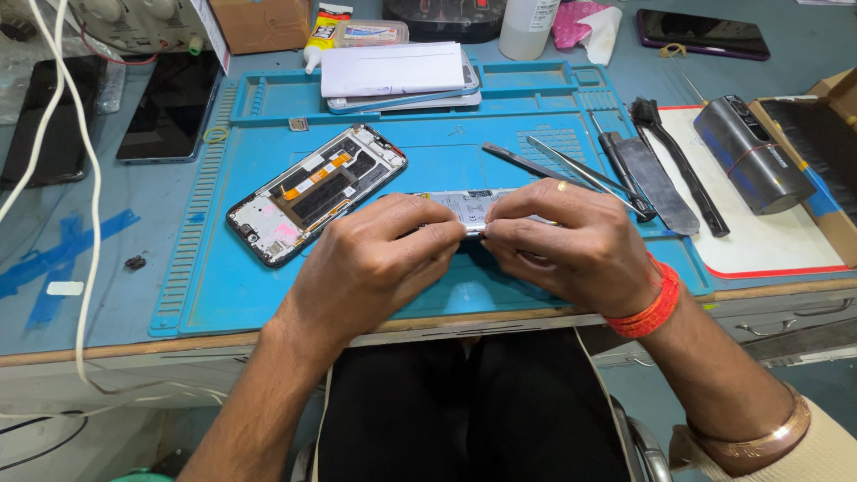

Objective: The person repairs a disassembled smartphone on a blue repair mat. They use a pry tool to work around the phone's internals, lift the battery out of the phone body, press the battery into place, and use a metal pry bar to work along the phone's edge before setting the phone down and picking up a screwdriver.

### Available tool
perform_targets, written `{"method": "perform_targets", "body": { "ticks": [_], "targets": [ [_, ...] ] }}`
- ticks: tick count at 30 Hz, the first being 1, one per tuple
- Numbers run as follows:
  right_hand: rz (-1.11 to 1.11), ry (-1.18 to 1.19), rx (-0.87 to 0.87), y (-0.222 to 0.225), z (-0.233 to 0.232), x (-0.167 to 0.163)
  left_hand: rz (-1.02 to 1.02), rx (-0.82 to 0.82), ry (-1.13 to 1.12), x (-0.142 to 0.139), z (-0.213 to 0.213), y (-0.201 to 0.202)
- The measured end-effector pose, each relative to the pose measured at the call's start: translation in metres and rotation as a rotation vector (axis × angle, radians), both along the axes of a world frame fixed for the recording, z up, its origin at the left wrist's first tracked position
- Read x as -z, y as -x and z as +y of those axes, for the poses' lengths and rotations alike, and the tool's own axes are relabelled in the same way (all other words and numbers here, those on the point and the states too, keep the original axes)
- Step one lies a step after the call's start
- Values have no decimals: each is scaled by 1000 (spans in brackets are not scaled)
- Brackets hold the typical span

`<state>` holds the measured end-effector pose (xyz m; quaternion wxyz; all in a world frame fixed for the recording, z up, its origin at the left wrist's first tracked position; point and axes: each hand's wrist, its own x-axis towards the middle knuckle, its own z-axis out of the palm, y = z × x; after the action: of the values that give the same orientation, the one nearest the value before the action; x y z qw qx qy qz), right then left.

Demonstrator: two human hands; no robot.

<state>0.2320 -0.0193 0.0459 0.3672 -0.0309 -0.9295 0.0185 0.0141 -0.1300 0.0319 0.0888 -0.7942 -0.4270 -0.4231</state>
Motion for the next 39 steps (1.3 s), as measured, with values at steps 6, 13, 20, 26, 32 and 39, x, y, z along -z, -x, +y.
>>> {"method": "perform_targets", "body": {
  "ticks": [6,13,20,26,32,39],
  "targets": [
    [-20,16,3,-2,0,1,14,9,-1,1,0,1],
    [-37,59,61,-5,4,3,-28,7,47,0,0,-1],
    [0,-23,74,-6,17,-14,-391,15,351,-10,9,8],
    [103,-105,-29,4,32,-50,-893,167,907,-17,62,22],
    [243,-104,-11,25,43,-68,-1278,741,948,-19,79,18],
    [337,1012,-79,42,71,-44,-1381,465,545,-18,85,21]
  ]
}}
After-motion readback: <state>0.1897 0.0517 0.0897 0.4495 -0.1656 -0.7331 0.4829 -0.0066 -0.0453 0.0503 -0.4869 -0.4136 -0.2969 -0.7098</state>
